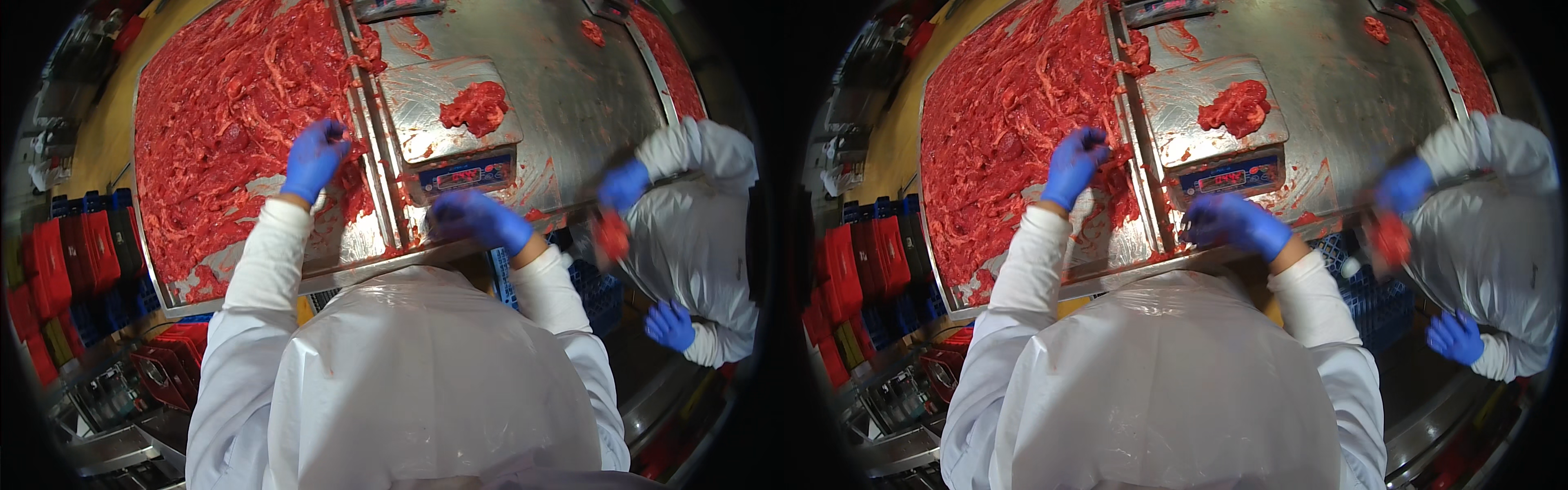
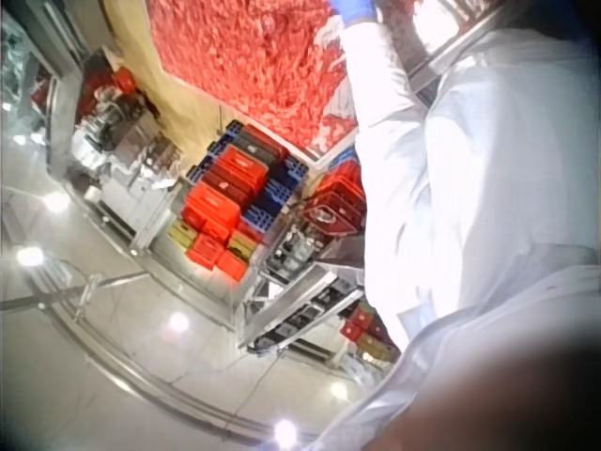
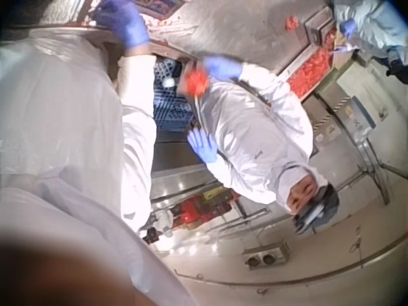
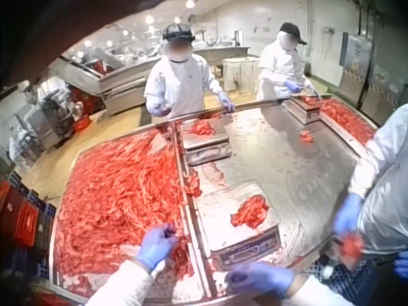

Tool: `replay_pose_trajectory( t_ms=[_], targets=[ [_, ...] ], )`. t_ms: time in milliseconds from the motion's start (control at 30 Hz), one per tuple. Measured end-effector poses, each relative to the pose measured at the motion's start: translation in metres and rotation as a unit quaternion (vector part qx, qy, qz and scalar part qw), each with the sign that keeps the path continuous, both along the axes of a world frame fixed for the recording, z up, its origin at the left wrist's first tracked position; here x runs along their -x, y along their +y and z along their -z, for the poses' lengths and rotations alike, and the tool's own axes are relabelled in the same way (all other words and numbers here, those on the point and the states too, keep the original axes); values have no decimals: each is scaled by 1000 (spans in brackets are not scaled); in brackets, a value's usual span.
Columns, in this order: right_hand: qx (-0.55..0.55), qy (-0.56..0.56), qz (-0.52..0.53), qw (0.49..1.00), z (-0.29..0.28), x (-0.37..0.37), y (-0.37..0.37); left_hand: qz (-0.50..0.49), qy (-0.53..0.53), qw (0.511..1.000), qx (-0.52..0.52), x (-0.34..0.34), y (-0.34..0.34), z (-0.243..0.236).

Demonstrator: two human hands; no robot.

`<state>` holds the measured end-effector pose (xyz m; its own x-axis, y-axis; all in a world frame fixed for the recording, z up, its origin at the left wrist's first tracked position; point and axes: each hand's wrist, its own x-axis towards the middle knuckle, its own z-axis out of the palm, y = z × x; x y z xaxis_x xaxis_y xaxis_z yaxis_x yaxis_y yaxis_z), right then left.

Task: The person uses a knife to cut pieces of raw red meat on a stainless steel table. They repeatedly pick up portions of meat, slice them, and place the cut pieces onto a digital scale before moving them aside.

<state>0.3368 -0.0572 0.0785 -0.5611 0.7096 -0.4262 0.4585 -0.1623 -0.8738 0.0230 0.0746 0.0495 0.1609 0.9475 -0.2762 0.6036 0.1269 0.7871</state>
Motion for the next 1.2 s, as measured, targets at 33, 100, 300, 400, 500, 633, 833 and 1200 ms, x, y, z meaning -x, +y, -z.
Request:
replay_pose_trajectory(
  t_ms=[33, 100, 300, 400, 500, 633, 833, 1200],
  targets=[
    [-380, 97, -139, 909, 38, 6, -9, 37, 37, 998, -17, 4, -20, 8],
    [56, 141, 71, 986, 72, 32, -24, 112, 112, 986, -47, 9, -68, 38],
    [49, 258, 276, 925, 41, 57, -6, 138, 186, 972, -43, 20, -107, 43],
    [122, 253, 312, 908, 54, 22, -6, 133, 181, 971, -80, 43, -100, 58],
    [-217, 120, 205, 947, 15, 44, 1, 120, 196, 968, -97, 45, -100, 65],
    [-378, -7, 128, 917, 13, 70, 59, 145, 212, 963, -78, 30, -85, 60],
    [-324, -266, 416, 807, 56, -95, 148, -2, 158, 973, -171, 88, -7, 47],
    [-299, -262, 266, 878, 117, -46, -102, -547, 89, 832, 17, 498, -91, 104]
  ],
)
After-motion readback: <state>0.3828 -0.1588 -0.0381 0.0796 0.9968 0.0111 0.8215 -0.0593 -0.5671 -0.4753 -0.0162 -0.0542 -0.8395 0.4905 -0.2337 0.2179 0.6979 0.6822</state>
